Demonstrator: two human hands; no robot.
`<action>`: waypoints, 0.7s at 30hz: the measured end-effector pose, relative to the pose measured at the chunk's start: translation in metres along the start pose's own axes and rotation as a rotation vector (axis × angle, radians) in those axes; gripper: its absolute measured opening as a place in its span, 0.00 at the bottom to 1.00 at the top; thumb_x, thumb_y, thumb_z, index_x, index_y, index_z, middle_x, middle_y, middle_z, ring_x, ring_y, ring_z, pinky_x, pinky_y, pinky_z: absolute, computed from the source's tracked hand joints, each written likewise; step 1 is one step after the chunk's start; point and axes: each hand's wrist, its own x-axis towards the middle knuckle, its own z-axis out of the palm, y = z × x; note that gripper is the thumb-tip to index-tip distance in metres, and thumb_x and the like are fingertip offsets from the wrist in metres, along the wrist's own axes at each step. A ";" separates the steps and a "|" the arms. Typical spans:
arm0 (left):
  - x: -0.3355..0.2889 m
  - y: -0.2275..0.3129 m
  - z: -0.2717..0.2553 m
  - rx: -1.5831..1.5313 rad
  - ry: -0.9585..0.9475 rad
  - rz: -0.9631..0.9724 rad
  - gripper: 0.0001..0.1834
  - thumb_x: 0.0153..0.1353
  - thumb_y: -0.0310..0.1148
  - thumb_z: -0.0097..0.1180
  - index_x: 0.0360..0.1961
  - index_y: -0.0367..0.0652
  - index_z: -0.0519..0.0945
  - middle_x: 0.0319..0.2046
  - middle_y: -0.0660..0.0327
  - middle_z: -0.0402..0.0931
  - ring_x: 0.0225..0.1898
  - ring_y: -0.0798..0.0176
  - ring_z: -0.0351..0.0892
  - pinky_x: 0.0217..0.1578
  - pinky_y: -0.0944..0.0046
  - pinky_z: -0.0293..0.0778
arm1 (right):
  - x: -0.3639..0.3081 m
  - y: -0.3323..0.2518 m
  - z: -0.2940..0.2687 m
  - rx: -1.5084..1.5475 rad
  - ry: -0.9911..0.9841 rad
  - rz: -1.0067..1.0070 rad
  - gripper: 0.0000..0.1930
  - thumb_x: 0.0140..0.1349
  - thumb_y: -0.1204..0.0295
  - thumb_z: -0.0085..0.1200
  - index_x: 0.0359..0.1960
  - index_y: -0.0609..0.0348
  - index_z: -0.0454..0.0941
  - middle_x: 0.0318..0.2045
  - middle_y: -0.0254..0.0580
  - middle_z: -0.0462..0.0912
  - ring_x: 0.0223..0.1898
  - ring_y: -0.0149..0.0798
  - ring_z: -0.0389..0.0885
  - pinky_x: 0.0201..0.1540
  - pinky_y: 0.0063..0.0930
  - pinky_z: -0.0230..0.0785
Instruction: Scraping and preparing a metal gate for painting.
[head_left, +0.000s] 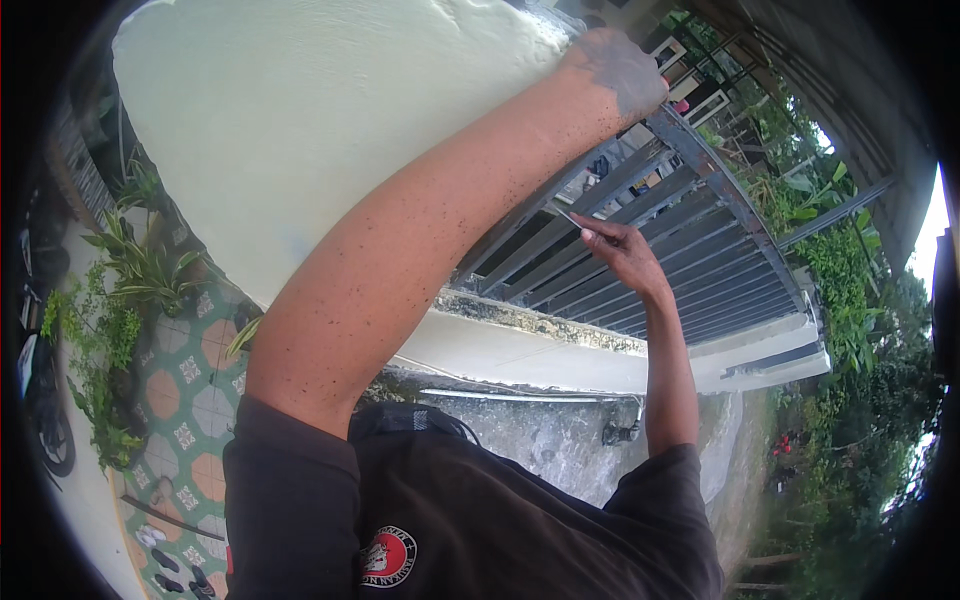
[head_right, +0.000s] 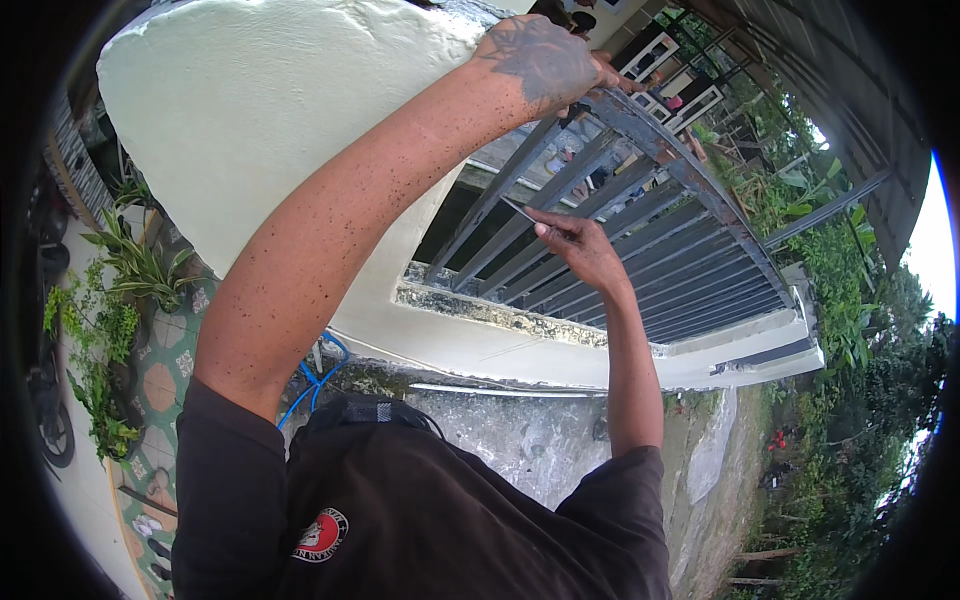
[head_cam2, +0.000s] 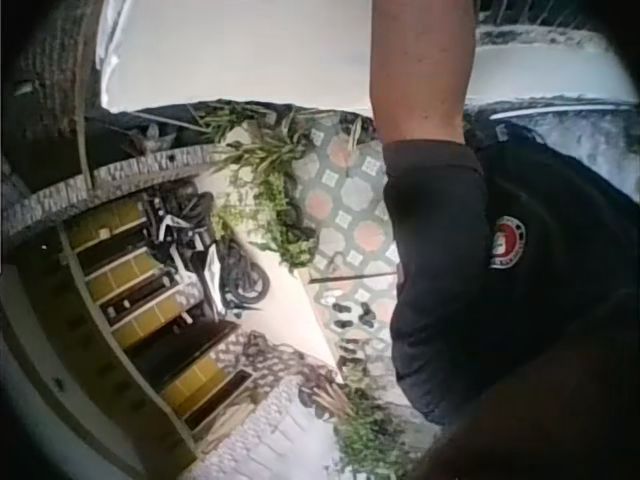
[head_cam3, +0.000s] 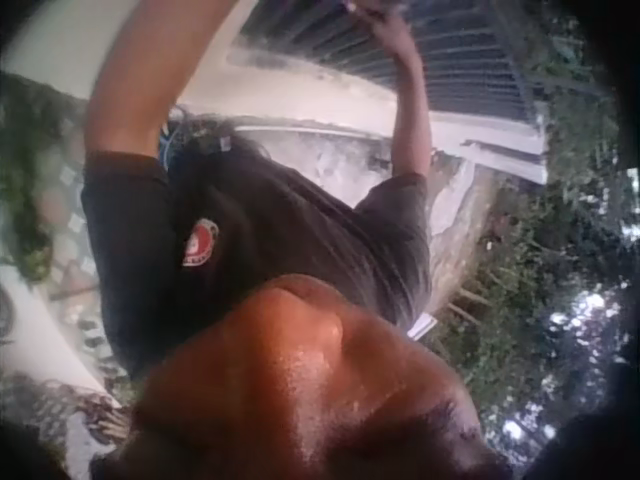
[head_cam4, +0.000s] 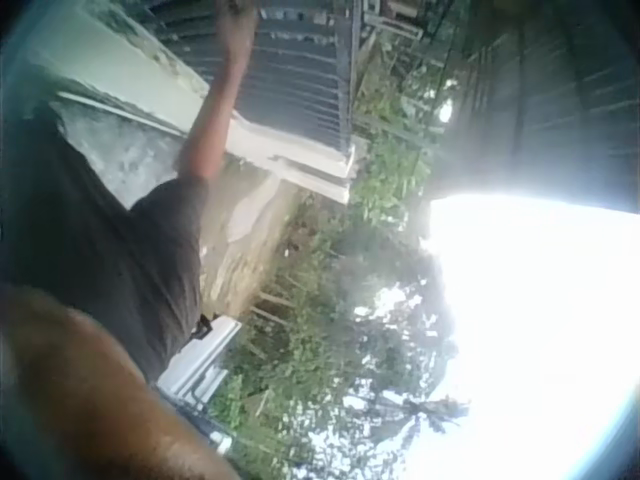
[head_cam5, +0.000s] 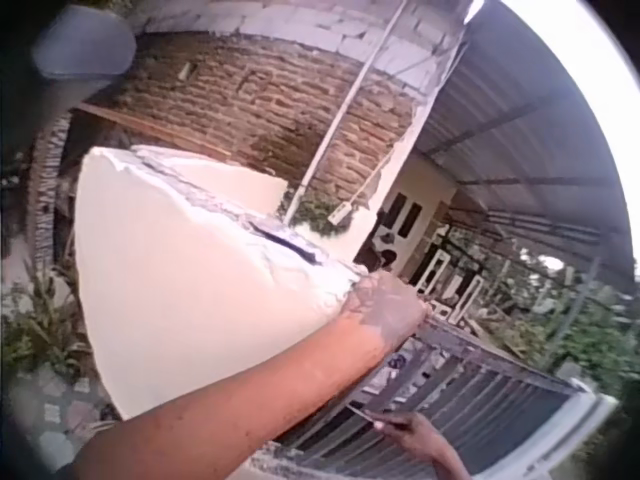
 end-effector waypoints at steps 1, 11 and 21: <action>0.000 -0.003 0.002 -0.002 0.001 -0.009 0.29 0.63 0.28 0.63 0.62 0.75 0.80 0.48 0.68 0.87 0.48 0.63 0.88 0.49 0.64 0.84 | 0.002 0.001 -0.001 -0.007 -0.005 -0.003 0.21 0.71 0.51 0.56 0.62 0.39 0.82 0.50 0.42 0.88 0.46 0.37 0.84 0.52 0.38 0.77; 0.001 -0.004 0.001 -0.022 -0.001 0.014 0.30 0.62 0.32 0.65 0.64 0.76 0.78 0.47 0.69 0.87 0.47 0.63 0.88 0.46 0.65 0.85 | 0.002 0.011 0.011 0.079 0.004 -0.089 0.20 0.73 0.54 0.57 0.62 0.44 0.81 0.30 0.32 0.80 0.29 0.27 0.74 0.34 0.27 0.71; 0.000 -0.002 0.001 -0.031 0.036 0.023 0.30 0.62 0.36 0.64 0.65 0.78 0.76 0.47 0.68 0.87 0.47 0.62 0.87 0.49 0.63 0.84 | -0.018 -0.028 0.017 0.928 0.377 -0.144 0.23 0.76 0.57 0.52 0.69 0.47 0.74 0.28 0.27 0.73 0.21 0.21 0.63 0.23 0.17 0.57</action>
